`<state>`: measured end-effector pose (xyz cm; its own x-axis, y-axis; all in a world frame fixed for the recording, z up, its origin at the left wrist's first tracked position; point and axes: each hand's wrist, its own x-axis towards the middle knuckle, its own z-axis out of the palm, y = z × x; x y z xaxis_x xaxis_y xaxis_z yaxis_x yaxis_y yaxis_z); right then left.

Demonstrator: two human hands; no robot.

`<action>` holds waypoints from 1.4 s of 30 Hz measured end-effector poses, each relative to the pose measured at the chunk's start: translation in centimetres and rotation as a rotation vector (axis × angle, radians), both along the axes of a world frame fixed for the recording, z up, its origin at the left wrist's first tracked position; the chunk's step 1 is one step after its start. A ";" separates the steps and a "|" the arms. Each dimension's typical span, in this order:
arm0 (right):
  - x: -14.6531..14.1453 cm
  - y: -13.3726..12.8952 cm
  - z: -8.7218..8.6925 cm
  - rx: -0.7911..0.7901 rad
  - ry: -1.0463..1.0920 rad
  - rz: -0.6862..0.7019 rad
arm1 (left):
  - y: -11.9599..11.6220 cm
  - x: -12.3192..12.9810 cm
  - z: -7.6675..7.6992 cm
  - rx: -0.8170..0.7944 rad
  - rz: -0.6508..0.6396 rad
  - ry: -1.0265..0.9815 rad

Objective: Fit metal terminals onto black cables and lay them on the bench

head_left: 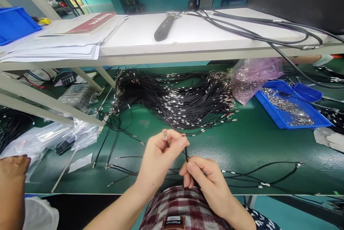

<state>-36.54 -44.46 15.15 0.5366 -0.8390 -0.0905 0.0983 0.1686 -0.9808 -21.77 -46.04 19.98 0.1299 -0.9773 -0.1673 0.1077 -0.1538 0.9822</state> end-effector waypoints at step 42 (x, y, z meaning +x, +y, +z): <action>0.0 0.4 -0.8 0.191 -0.134 -0.071 | -1.2 0.3 -0.3 0.043 -0.044 0.225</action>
